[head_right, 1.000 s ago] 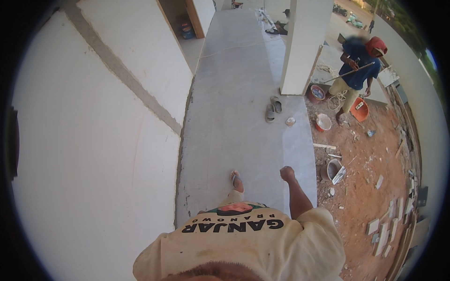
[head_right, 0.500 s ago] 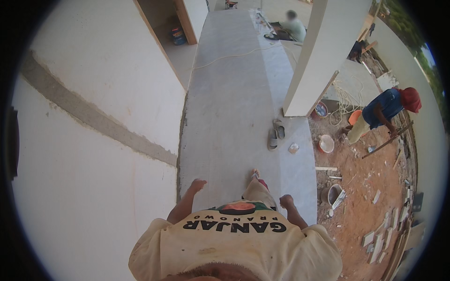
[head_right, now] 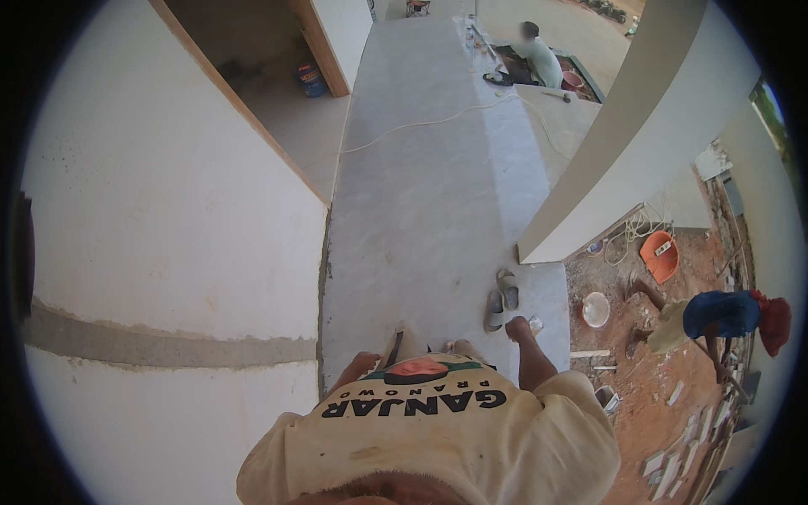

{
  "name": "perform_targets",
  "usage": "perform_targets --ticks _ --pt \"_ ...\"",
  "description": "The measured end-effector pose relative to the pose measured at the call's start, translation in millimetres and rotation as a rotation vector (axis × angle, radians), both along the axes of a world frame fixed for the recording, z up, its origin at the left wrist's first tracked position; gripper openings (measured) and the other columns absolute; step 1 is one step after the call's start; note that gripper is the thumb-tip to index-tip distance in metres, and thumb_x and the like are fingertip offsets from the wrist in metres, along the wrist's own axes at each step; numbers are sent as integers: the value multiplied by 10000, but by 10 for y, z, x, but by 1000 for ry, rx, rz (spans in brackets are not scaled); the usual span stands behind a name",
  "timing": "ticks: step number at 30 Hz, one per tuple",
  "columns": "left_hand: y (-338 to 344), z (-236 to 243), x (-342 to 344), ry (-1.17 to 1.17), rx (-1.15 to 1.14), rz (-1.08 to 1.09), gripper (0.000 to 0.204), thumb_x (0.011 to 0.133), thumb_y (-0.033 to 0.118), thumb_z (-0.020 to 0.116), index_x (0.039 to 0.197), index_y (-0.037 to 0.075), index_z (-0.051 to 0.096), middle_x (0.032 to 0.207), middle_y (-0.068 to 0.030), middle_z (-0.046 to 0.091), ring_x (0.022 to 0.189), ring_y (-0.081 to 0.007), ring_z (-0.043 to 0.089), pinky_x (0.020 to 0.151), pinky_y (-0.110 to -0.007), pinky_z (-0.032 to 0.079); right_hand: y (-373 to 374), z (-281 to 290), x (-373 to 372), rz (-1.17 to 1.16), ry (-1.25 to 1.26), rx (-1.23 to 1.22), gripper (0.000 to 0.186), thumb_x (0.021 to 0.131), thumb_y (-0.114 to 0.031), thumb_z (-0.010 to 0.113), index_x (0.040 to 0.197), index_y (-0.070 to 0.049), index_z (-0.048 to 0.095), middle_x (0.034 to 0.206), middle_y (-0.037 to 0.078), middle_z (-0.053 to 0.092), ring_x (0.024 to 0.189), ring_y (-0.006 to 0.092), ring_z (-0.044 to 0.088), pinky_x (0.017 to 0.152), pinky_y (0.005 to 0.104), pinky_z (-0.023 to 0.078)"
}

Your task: The person spreads cement on a floor section using a trowel, places a large ceramic tile, and secures it by tapping with a rubber mallet. They wipe the tile surface with a cloth and continue tapping to ensure it is level.

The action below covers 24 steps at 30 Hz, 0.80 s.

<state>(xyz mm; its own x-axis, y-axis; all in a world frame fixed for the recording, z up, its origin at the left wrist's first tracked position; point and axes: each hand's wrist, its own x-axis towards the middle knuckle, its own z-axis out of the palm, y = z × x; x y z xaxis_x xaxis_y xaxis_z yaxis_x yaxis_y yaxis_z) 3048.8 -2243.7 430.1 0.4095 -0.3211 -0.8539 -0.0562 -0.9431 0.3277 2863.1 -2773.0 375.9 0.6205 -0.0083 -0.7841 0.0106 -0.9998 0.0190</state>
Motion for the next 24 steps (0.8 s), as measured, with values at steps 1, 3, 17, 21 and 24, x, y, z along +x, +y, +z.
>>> perform_targets --ticks 1,3,17,21,24 --pt "-363 26 147 159 83 237 423 987 413 492 1212 101 667 1057 -159 704 968 -280 657 919 -422 484 -385 -58 203 -96 -108 -89 161 852 -262 663 889 -147 769 957 58 756 878 235 729 674 411 565" --pt "-479 127 461 227 96 379 424 987 413 493 1213 99 666 1059 -159 704 970 -280 657 919 -420 485 -562 145 1099 -76 -208 -74 195 873 -227 609 912 -117 765 958 84 752 887 254 727 700 410 570" --pt "-2388 433 4101 281 -201 218 430 983 410 505 1222 87 658 1074 -156 701 982 -275 655 918 -411 486 -1591 270 3963 -33 -238 -17 185 833 -224 642 904 -117 775 977 81 745 957 264 708 781 406 571" --pt "-2929 501 5113 291 -214 195 431 982 409 509 1224 83 655 1078 -156 700 985 -274 655 918 -408 486 -2167 134 4298 -277 -248 7 187 833 -263 649 888 -131 768 992 83 745 959 270 712 768 421 571" --pt "-3338 501 5848 285 -195 208 433 981 408 511 1226 81 653 1082 -155 700 988 -273 654 917 -406 487 -2433 11 4615 -162 -24 -29 192 849 -292 658 899 -142 768 969 83 753 930 252 726 760 412 571"
